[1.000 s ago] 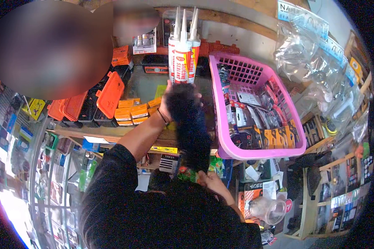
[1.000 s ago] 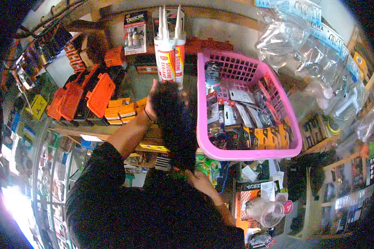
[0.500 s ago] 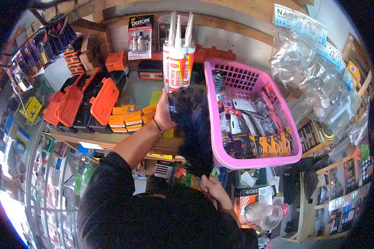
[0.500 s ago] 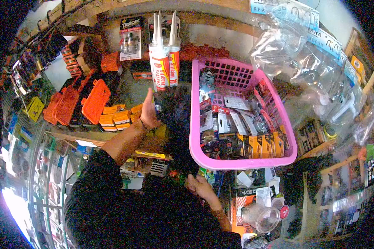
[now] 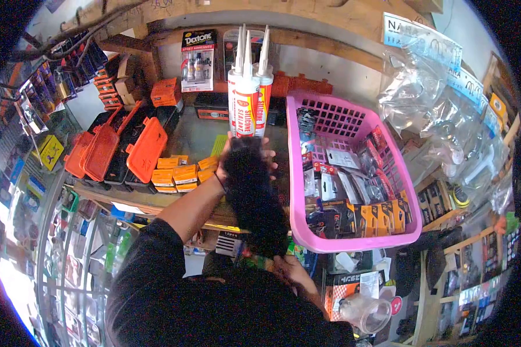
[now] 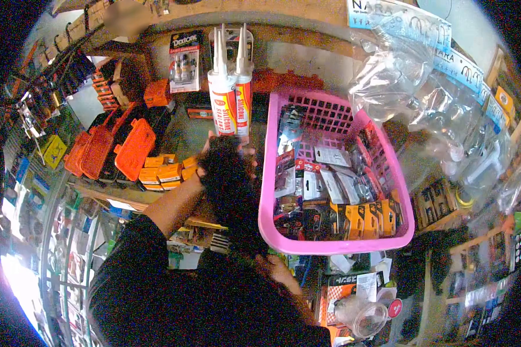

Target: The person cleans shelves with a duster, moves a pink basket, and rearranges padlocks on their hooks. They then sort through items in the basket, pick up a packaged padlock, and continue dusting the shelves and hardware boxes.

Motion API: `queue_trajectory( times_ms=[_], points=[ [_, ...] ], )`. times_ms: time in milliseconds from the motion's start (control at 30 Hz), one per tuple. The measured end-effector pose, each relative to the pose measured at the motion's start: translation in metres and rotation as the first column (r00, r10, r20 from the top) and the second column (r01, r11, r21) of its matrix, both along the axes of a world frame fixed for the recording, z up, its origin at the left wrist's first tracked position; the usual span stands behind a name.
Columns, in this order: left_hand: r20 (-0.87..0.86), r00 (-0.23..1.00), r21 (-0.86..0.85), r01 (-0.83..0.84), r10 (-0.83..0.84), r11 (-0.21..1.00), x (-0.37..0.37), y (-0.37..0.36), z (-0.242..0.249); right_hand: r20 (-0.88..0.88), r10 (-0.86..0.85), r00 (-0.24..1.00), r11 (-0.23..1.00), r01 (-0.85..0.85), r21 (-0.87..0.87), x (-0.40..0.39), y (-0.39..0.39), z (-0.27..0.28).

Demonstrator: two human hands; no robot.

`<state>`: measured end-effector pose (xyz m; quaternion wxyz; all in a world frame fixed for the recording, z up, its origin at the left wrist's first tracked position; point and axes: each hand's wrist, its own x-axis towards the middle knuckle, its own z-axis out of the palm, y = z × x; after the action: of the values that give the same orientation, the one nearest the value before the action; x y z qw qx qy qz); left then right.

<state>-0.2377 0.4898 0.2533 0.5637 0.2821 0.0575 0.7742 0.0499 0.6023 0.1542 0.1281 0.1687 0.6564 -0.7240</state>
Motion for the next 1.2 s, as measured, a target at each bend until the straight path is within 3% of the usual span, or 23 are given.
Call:
queue_trajectory(
  times_ms=[33, 100, 133, 167, 233, 267, 300, 333, 367, 400, 467, 500, 567, 600, 667, 733, 767, 867, 900, 1033, 1100, 1133, 1200],
  points=[
    [-0.005, 1.0, 0.004, -0.003, 0.003, 1.0, -0.001, 0.001, 0.0, 0.029, -0.155, 0.988, 0.968, 0.157, -0.197, 0.001, 0.002, -0.017],
    [0.506, 0.851, -0.101, -0.101, 0.138, 0.99, 0.008, -0.001, 0.012, 0.079, -0.294, 0.953, 0.874, 0.301, -0.383, -0.001, 0.001, -0.02],
    [0.503, 0.853, -0.101, -0.101, 0.139, 0.99, 0.011, -0.001, 0.01, -0.083, -0.204, 0.975, 0.968, 0.188, -0.168, 0.002, 0.0, -0.019],
    [0.306, 0.946, -0.026, -0.102, 0.105, 0.994, 0.013, -0.002, 0.007, -0.219, -0.078, 0.973, 0.993, 0.095, 0.072, 0.002, -0.001, -0.016],
    [-0.124, 0.992, 0.089, 0.015, -0.004, 0.996, 0.009, 0.001, 0.004, -0.137, -0.046, 0.989, 0.991, 0.062, 0.116, 0.003, 0.005, -0.024],
    [-0.125, 0.992, 0.089, 0.018, -0.007, 0.996, 0.012, 0.0, 0.008, -0.049, -0.015, 0.999, 0.987, 0.022, 0.161, 0.002, 0.006, -0.02],
    [0.009, 0.98, -0.115, -0.195, 0.197, 0.974, 0.016, -0.002, 0.011, -0.05, -0.016, 0.999, 0.986, 0.024, 0.163, 0.002, 0.006, -0.015],
    [0.094, 0.906, -0.335, -0.362, 0.413, 0.87, 0.019, -0.004, 0.017, 0.012, -0.109, 0.994, 0.989, 0.109, -0.097, 0.001, 0.004, -0.008],
    [0.314, 0.903, -0.265, -0.215, 0.295, 0.94, 0.02, -0.006, 0.023, 0.094, -0.18, 0.979, 0.916, 0.202, -0.346, -0.001, 0.003, -0.001],
    [0.311, 0.903, -0.265, -0.215, 0.295, 0.94, 0.018, -0.007, 0.02, 0.092, -0.18, 0.979, 0.916, 0.201, -0.347, -0.001, 0.005, -0.009],
    [-0.003, 0.956, -0.223, -0.285, 0.292, 0.932, 0.016, -0.009, 0.011, -0.193, 0.073, 0.978, 0.997, -0.066, 0.044, 0.0, 0.002, -0.024],
    [-0.013, 0.988, -0.126, -0.155, 0.155, 0.98, 0.014, -0.011, 0.011, -0.192, 0.073, 0.979, 0.997, -0.066, 0.043, 0.0, 0.001, -0.021],
    [0.021, 0.963, -0.221, -0.259, 0.27, 0.94, 0.018, -0.011, 0.016, -0.266, 0.02, 0.964, 0.991, 0.016, 0.132, -0.004, 0.001, -0.006],
    [0.068, 0.929, -0.3, -0.33, 0.365, 0.895, 0.021, -0.008, 0.023, -0.27, 0.022, 0.963, 0.99, 0.016, 0.139, -0.004, 0.002, 0.0],
    [0.099, 0.915, -0.323, -0.342, 0.391, 0.882, 0.027, -0.007, 0.029, -0.013, -0.113, 0.994, 0.975, 0.108, -0.194, -0.004, 0.004, 0.007],
    [0.111, 0.911, -0.304, -0.35, 0.398, 0.886, 0.024, -0.004, 0.023, -0.153, -0.059, 0.986, 0.995, 0.047, -0.084, 0.0, 0.004, -0.021],
    [-0.083, 0.98, -0.009, -0.182, 0.18, 0.983, 0.018, -0.004, 0.019, -0.278, 0.012, 0.961, 0.999, -0.002, 0.036, 0.0, 0.002, -0.023],
    [-0.155, 0.981, 0.029, -0.111, 0.114, 0.993, 0.014, -0.005, 0.013, -0.177, -0.042, 0.983, 0.999, 0.041, -0.008, 0.0, 0.005, -0.011],
    [0.055, 0.91, -0.279, -0.382, 0.412, 0.881, 0.022, -0.004, 0.023, -0.125, -0.064, 0.99, 0.998, 0.061, -0.025, -0.002, 0.007, -0.002],
    [-0.061, 0.894, -0.247, -0.445, 0.444, 0.861, 0.017, -0.002, 0.013, 0.033, -0.112, 0.993, 0.974, 0.116, -0.196, -0.001, 0.004, -0.016],
    [-0.213, 0.976, 0.071, -0.031, 0.046, 0.997, 0.014, -0.003, 0.01, 0.083, -0.115, 0.99, 0.936, 0.136, -0.325, 0.0, -0.001, -0.011],
    [-0.215, 0.976, 0.072, -0.028, 0.043, 0.997, 0.014, -0.001, 0.01, -0.04, -0.114, 0.993, 0.974, 0.104, -0.2, 0.0, -0.001, 0.008],
    [-0.076, 0.935, -0.153, -0.354, 0.346, 0.923, 0.014, 0.0, 0.01, -0.165, -0.091, 0.982, 0.995, 0.082, -0.06, 0.0, 0.002, 0.014]
  ],
)
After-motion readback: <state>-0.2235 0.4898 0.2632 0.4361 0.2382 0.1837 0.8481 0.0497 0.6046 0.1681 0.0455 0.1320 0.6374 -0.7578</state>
